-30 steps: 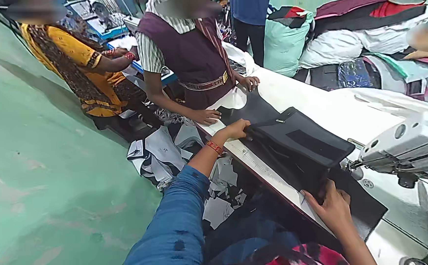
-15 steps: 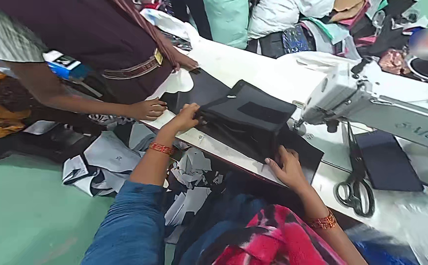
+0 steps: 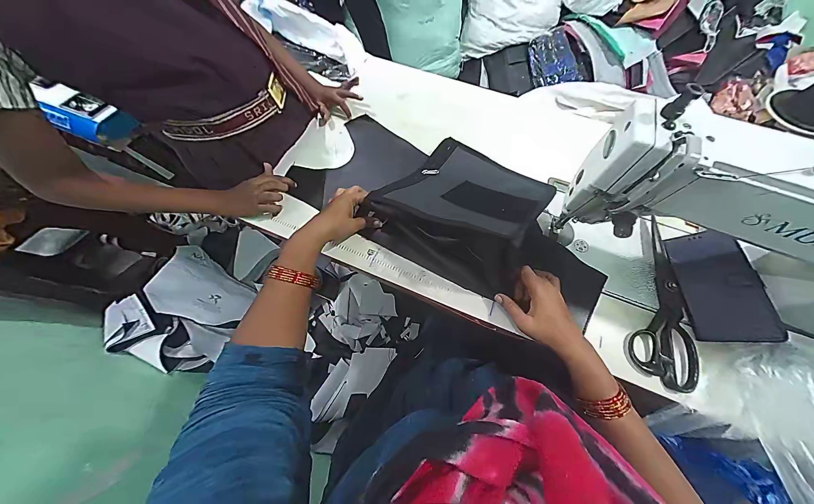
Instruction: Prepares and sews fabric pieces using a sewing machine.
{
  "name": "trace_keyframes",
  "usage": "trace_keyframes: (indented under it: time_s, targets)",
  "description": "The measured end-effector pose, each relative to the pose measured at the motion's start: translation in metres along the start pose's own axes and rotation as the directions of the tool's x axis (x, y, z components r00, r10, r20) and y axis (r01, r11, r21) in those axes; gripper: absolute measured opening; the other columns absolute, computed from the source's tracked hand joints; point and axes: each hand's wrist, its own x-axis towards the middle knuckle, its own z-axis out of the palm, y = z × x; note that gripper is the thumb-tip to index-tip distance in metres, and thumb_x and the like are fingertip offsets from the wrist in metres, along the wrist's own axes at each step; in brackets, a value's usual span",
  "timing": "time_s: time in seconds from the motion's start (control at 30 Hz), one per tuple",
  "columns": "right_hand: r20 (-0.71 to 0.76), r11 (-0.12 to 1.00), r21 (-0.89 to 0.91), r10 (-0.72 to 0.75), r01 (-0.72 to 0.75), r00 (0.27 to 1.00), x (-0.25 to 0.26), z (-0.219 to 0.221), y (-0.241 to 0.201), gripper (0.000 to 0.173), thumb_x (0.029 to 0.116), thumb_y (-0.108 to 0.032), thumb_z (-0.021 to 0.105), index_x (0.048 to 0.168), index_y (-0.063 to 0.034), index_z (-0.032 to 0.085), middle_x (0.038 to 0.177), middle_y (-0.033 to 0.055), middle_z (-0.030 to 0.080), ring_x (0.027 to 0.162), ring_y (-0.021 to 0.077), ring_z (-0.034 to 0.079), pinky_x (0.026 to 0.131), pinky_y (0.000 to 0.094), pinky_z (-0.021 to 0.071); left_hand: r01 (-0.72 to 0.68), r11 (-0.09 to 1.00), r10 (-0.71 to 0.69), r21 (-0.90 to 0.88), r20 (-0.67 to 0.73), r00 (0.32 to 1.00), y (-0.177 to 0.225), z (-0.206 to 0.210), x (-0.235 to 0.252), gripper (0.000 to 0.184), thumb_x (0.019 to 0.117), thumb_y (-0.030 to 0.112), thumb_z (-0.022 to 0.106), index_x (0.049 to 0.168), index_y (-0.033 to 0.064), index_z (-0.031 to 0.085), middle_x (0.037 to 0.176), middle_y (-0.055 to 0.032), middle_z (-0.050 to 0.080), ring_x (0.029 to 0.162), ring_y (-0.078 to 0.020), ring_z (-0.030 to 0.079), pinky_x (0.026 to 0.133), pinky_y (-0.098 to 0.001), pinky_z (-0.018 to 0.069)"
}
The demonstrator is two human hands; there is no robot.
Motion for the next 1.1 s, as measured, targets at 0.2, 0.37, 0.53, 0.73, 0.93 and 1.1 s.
trace_keyframes:
  time_s: [0.2, 0.37, 0.53, 0.73, 0.93, 1.1]
  targets:
    - [-0.062, 0.994, -0.109, -0.032, 0.025, 0.998, -0.001, 0.008, -0.003, 0.037, 0.0918, -0.032, 0.06, 0.095, 0.0036, 0.066, 0.071, 0.0107, 0.061, 0.072, 0.0301, 0.063, 0.098, 0.0603, 0.0398, -0.013, 1.0, 0.012, -0.011, -0.008, 1.0, -0.003, 0.002, 0.002, 0.028, 0.0856, 0.004, 0.08, 0.108, -0.0079, 0.069, 0.12, -0.0262, 0.063, 0.121, -0.045, 0.052, 0.108, -0.0627, 0.035]
    - [-0.094, 0.984, -0.164, -0.085, 0.069, 0.992, 0.0, 0.012, -0.003, 0.031, 0.0903, -0.031, 0.059, 0.083, -0.0013, 0.064, 0.066, 0.0095, 0.058, 0.071, 0.0309, 0.064, 0.094, 0.0611, 0.0421, 0.034, 0.999, -0.034, 0.037, 0.003, 0.999, 0.004, 0.002, -0.001, 0.037, 0.0873, 0.007, 0.079, 0.12, -0.0048, 0.068, 0.128, -0.025, 0.062, 0.127, -0.0458, 0.05, 0.108, -0.0682, 0.0332]
    - [-0.14, 0.978, -0.183, -0.127, 0.101, 0.982, -0.006, 0.013, 0.0, 0.034, 0.0864, -0.033, 0.06, 0.081, 0.0005, 0.065, 0.062, 0.0099, 0.057, 0.065, 0.0325, 0.063, 0.088, 0.0647, 0.045, 0.1, 0.992, -0.105, 0.079, 0.067, 0.992, 0.01, 0.004, -0.009, 0.046, 0.092, 0.019, 0.077, 0.132, -0.0016, 0.064, 0.136, -0.0215, 0.059, 0.134, -0.0418, 0.047, 0.112, -0.063, 0.0334]
    - [0.099, 0.995, -0.084, -0.046, 0.055, 0.994, -0.03, -0.016, 0.008, 0.032, 0.0934, -0.02, 0.066, 0.089, 0.0107, 0.065, 0.079, 0.0263, 0.065, 0.085, 0.0489, 0.065, 0.1, 0.0689, 0.0373, 0.11, 0.991, -0.118, 0.074, 0.106, 0.987, 0.03, 0.02, -0.03, 0.053, 0.0881, 0.011, 0.076, 0.138, 0.0043, 0.061, 0.143, -0.0212, 0.055, 0.137, -0.0436, 0.043, 0.112, -0.0678, 0.028]
    - [0.089, 0.996, -0.057, -0.06, 0.065, 0.994, -0.039, -0.016, 0.014, 0.029, 0.0951, -0.017, 0.065, 0.086, 0.0107, 0.064, 0.078, 0.0258, 0.064, 0.082, 0.0471, 0.064, 0.102, 0.0664, 0.0354, 0.123, 0.992, -0.123, -0.002, 0.067, 0.99, 0.032, 0.03, -0.041, 0.048, 0.0827, -0.001, 0.068, 0.13, 0.0035, 0.067, 0.139, -0.0195, 0.058, 0.134, -0.041, 0.045, 0.112, -0.0646, 0.0276]
    - [0.088, 0.996, -0.033, -0.077, 0.08, 0.993, -0.039, -0.018, 0.014, 0.029, 0.0961, -0.017, 0.065, 0.089, 0.0112, 0.067, 0.075, 0.025, 0.064, 0.08, 0.0456, 0.064, 0.103, 0.0663, 0.0353, 0.112, 0.993, -0.11, -0.041, 0.051, 0.993, 0.025, 0.029, -0.038, 0.043, 0.0825, 0.0, 0.07, 0.126, 0.0028, 0.069, 0.134, -0.0187, 0.061, 0.132, -0.0393, 0.047, 0.113, -0.0634, 0.0284]
